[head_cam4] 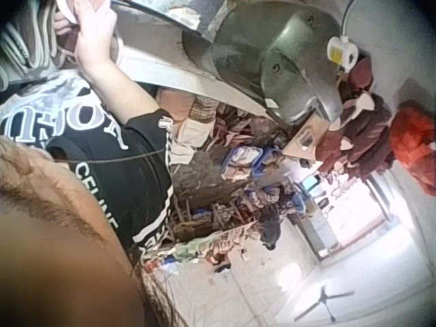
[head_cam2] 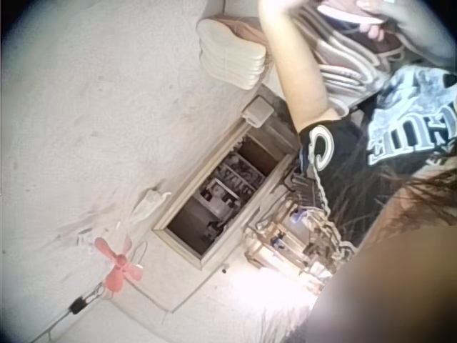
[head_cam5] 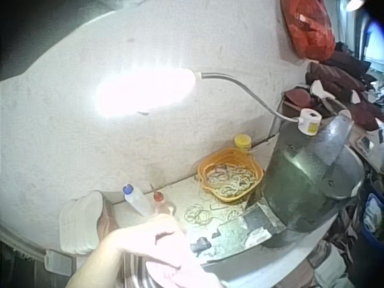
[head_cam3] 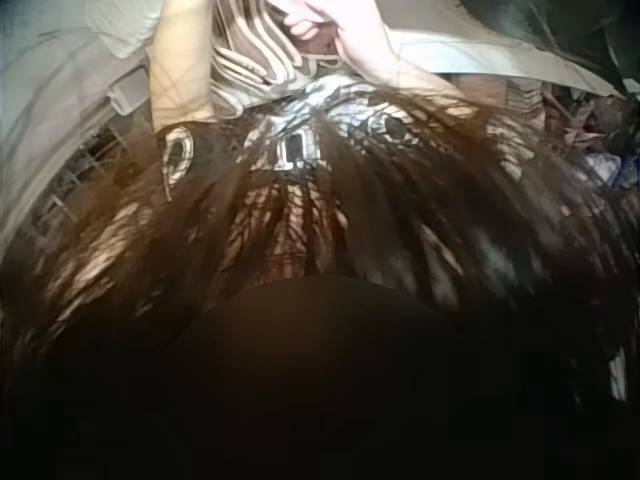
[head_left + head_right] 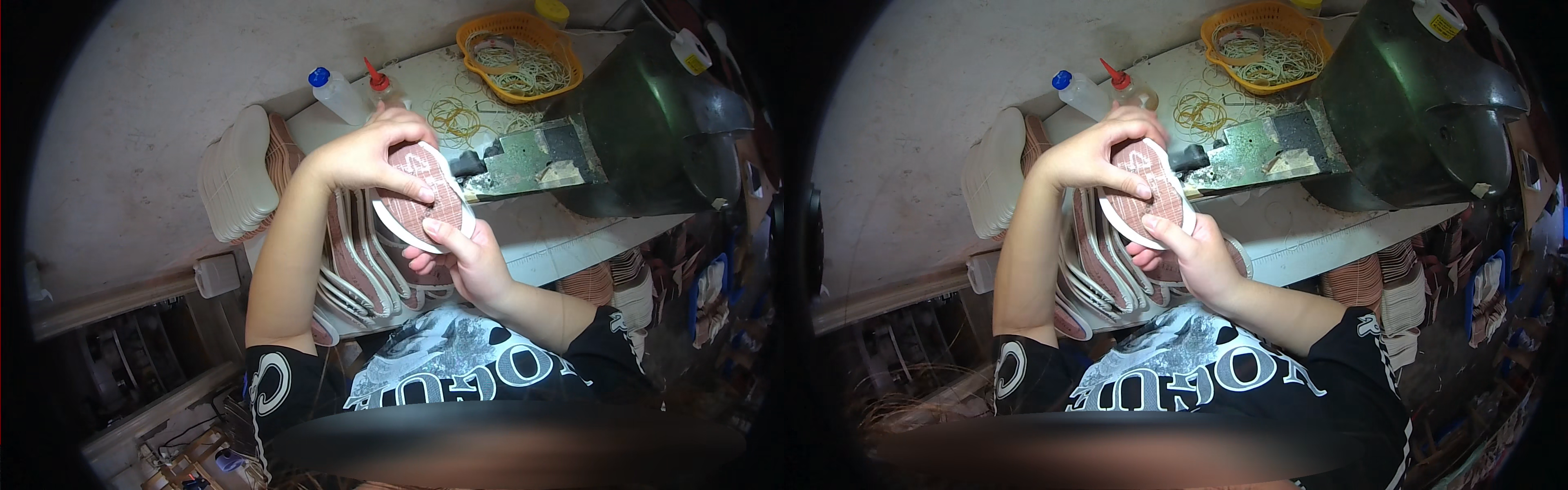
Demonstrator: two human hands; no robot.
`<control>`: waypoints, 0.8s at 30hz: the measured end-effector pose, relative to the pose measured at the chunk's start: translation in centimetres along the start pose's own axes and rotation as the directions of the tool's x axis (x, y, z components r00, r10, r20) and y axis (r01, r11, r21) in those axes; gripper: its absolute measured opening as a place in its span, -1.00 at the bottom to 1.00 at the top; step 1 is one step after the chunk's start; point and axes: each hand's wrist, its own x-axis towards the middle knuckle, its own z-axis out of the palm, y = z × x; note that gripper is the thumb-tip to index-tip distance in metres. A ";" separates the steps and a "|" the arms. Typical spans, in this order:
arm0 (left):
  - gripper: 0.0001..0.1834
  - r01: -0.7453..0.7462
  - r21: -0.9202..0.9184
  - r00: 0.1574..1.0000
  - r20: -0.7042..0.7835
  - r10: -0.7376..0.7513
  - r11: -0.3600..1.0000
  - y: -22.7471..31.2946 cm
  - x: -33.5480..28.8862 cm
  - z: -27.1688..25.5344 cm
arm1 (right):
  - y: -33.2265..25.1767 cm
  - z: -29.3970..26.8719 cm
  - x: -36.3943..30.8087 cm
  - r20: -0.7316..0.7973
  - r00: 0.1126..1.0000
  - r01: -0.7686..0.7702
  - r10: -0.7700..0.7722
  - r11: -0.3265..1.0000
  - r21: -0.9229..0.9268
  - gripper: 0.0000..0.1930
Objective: Inspecting and sorting various shoe insoles and soles on a workbench in a footwear factory.
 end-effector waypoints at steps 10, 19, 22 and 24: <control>-0.56 0.334 -0.165 0.938 0.160 -0.309 0.928 0.2 0.1 -1.4 | -0.4 0.8 0.9 -0.081 0.997 -0.005 0.007 1.000 0.025 -0.63; -0.47 0.502 -0.181 0.855 -0.042 -0.516 0.846 2.7 -3.2 0.0 | -0.7 0.4 1.0 -0.030 1.000 0.007 -0.009 0.999 -0.046 -0.63; -0.51 0.550 -0.253 0.815 -0.048 -0.578 0.796 3.7 -3.9 1.0 | -0.8 0.1 0.8 -0.036 0.999 0.006 -0.011 0.990 -0.139 -0.67; -0.50 0.568 -0.304 0.792 -0.049 -0.608 0.765 4.1 -4.2 1.9 | -0.6 -0.6 1.0 -0.019 0.999 0.027 -0.031 0.988 -0.153 -0.68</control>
